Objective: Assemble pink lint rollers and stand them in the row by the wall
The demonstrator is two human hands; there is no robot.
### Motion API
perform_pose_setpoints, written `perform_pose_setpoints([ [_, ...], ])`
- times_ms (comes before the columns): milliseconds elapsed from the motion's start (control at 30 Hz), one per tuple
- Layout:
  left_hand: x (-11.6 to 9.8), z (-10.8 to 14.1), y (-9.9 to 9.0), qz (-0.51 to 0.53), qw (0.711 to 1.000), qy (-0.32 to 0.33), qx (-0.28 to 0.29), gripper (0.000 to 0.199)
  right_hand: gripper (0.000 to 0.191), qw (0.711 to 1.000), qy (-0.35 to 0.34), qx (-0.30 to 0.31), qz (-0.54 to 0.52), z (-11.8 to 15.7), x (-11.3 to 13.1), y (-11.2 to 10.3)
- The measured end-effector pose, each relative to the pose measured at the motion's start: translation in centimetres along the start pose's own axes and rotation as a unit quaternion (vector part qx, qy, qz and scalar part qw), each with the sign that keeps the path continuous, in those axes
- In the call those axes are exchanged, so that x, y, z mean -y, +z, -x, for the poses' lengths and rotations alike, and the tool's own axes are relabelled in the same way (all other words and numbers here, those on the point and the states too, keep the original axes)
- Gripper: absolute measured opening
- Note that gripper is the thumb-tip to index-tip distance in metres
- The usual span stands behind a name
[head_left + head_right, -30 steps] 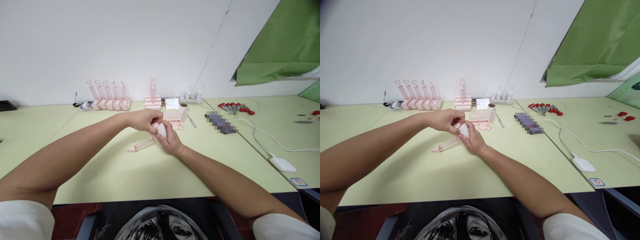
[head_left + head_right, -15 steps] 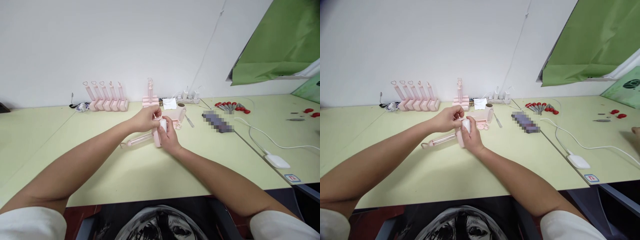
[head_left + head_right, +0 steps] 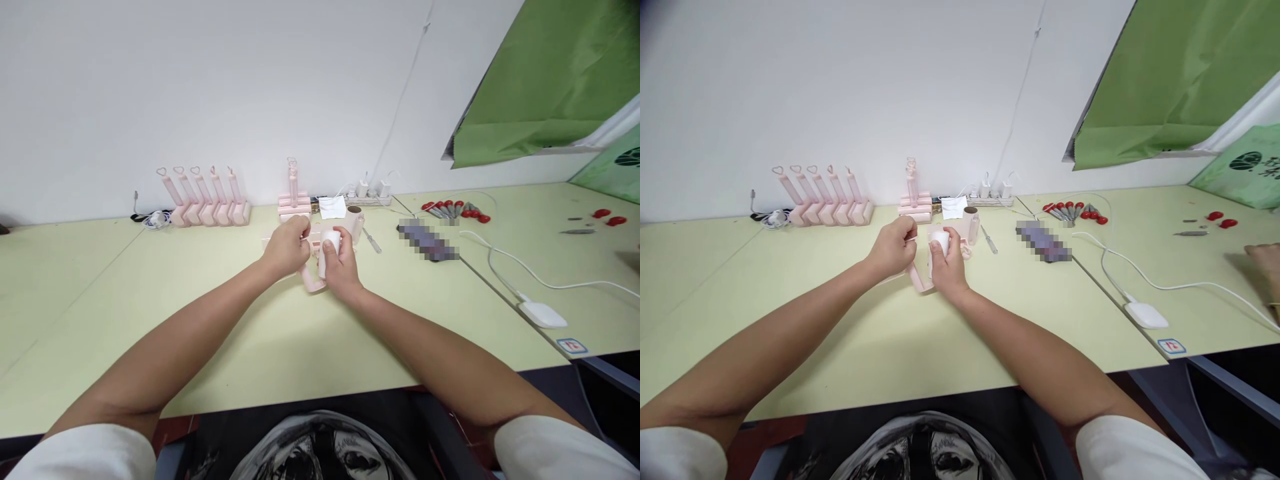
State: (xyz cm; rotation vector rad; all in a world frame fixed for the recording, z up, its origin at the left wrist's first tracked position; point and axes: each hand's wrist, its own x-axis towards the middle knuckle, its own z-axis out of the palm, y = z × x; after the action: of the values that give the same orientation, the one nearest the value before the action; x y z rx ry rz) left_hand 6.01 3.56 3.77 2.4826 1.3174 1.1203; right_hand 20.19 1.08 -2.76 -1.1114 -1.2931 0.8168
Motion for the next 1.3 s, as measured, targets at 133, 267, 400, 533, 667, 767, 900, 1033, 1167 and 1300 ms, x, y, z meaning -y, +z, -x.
perform_pose_setpoints([
  [133,1.6,0.9,-0.9,0.019,0.998,-0.049,0.044,0.025,0.05,0.991,0.045,0.007,-0.124,-0.2,0.1,0.1],
  [267,4.7,2.3,-2.4,0.065,0.987,-0.11,0.095,0.018,0.049,0.977,0.096,0.033,-0.185,-0.3,0.5,-0.2],
  [400,8.3,3.6,-4.5,0.055,0.974,-0.196,0.101,0.014,0.051,0.976,0.106,0.06,-0.18,-0.2,0.6,-0.4],
  [533,10.9,4.1,-5.8,0.01,0.955,-0.286,0.073,0.007,0.052,0.981,0.101,0.102,-0.127,0.0,0.1,-0.4],
  [667,12.2,4.2,-5.6,-0.015,0.948,-0.309,0.069,0.006,0.052,0.984,0.06,0.167,-0.021,0.4,-0.4,-0.7],
  [767,12.8,4.1,-5.2,-0.024,0.948,-0.307,0.079,0.006,0.051,0.976,-0.029,0.201,0.08,0.6,-0.5,-1.2],
  [900,13.3,4.1,-5.1,-0.024,0.948,-0.296,0.112,0.007,0.051,0.956,-0.107,0.236,0.141,0.7,-0.7,-1.7],
  [1033,13.4,3.9,-5.5,-0.03,0.946,-0.293,0.138,0.011,0.053,0.945,-0.113,0.259,0.164,0.6,-0.7,-2.0],
  [1167,11.5,3.8,-5.7,-0.076,0.946,-0.306,0.075,0.027,0.055,0.939,-0.112,0.274,0.174,0.7,-0.4,-2.1],
  [1300,6.7,4.7,-4.9,-0.006,0.982,-0.185,0.041,0.024,0.058,0.928,-0.122,0.292,0.195,0.7,-0.2,-2.2],
])
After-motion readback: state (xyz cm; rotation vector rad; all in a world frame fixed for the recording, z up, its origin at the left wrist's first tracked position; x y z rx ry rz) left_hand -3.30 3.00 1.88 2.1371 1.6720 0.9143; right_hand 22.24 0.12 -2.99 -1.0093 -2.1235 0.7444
